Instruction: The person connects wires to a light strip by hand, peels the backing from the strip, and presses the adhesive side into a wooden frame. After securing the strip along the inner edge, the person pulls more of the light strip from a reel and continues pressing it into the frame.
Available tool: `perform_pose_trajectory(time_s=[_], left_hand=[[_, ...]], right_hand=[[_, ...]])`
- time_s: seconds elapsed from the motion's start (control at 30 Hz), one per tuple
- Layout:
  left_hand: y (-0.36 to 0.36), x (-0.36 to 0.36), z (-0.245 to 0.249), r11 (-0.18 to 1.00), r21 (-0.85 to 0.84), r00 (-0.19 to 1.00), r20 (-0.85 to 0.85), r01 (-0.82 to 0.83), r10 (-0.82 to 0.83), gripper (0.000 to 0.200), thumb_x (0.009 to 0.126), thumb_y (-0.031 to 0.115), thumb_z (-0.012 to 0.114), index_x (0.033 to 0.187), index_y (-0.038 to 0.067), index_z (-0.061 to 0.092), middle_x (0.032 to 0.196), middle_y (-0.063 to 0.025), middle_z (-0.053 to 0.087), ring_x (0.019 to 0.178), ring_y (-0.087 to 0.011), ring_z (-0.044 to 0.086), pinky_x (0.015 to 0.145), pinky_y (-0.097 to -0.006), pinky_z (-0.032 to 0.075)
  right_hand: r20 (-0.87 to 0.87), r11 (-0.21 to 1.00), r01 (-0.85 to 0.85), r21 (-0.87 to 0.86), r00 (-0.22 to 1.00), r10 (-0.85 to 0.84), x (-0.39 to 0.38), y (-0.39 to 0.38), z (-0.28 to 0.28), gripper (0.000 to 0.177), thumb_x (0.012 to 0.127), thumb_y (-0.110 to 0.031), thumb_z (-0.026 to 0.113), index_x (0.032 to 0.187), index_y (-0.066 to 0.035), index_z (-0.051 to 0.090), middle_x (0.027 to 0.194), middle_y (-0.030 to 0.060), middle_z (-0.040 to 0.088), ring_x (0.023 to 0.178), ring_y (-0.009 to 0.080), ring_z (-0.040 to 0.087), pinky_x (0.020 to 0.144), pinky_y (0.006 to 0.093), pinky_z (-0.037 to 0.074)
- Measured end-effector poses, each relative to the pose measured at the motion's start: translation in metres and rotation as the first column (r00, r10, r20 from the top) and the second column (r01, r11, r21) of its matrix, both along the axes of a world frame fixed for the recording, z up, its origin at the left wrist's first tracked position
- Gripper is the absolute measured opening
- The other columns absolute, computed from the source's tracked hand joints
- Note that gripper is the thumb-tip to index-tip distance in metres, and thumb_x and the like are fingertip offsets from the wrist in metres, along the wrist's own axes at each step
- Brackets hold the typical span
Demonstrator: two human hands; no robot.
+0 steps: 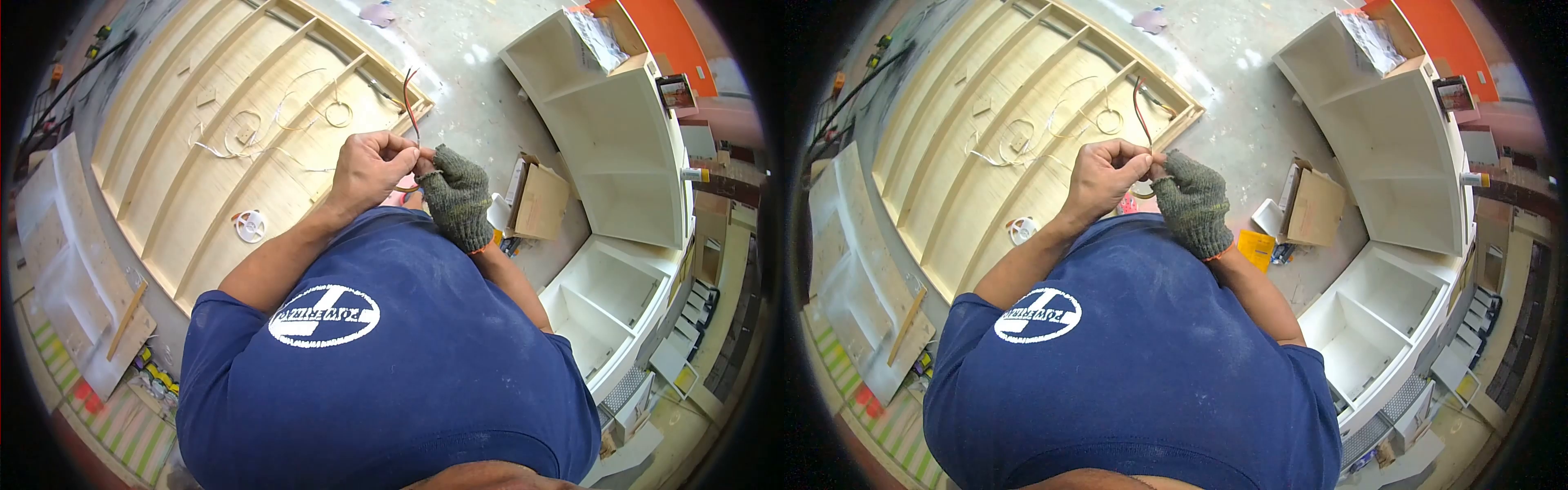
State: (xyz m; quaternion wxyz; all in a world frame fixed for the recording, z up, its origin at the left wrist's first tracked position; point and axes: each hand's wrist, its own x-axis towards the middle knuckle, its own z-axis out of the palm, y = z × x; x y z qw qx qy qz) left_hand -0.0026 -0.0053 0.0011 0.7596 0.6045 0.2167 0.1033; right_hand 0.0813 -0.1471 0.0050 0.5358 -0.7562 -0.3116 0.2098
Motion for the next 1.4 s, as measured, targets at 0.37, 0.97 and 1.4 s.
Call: perform_pose_trajectory(time_s=[0.37, 0.97, 1.4], left_hand=[[0.001, 0.0, -0.001, 1.0, -0.02, 0.999, 0.026, 0.023, -0.023, 0.015, 0.094, 0.002, 0.061, 0.097, -0.011, 0.069, 0.095, -0.0164, 0.076, 0.08, -0.0134, 0.072, 0.076, -0.0261, 0.059], [0.006, 0.001, 0.004, 0.953, -0.302, 0.998, 0.067, 0.016, 0.004, 0.017, 0.094, 0.007, 0.069, 0.102, -0.008, 0.066, 0.091, -0.0141, 0.073, 0.075, -0.0128, 0.069, 0.069, -0.0247, 0.056], [0.019, -0.003, 0.0, 0.978, 0.193, 0.995, -0.074, 0.074, -0.061, 0.014, 0.099, 0.01, 0.059, 0.1, -0.002, 0.066, 0.088, -0.0073, 0.072, 0.082, -0.0101, 0.066, 0.075, -0.0271, 0.054]], right_hand=[[-0.114, 0.999, -0.001, -0.052, 0.993, -0.005, 0.001, -0.002, -0.002, 0.023, 0.099, -0.019, 0.062, 0.11, -0.002, 0.073, 0.082, 0.0089, 0.072, 0.075, 0.0131, 0.067, 0.068, 0.031, 0.054], [-0.494, 0.996, -0.019, 0.092, 0.867, 0.063, 0.01, 0.001, 0.005, 0.03, 0.097, -0.025, 0.065, 0.11, 0.002, 0.069, 0.084, 0.0033, 0.07, 0.078, 0.0097, 0.063, 0.071, 0.025, 0.051], [-0.392, 0.996, -0.039, 0.085, 0.917, 0.069, 0.005, 0.012, -0.002, 0.033, 0.098, -0.029, 0.065, 0.102, 0.003, 0.068, 0.079, 0.0054, 0.066, 0.075, 0.0121, 0.061, 0.067, 0.0275, 0.049]])
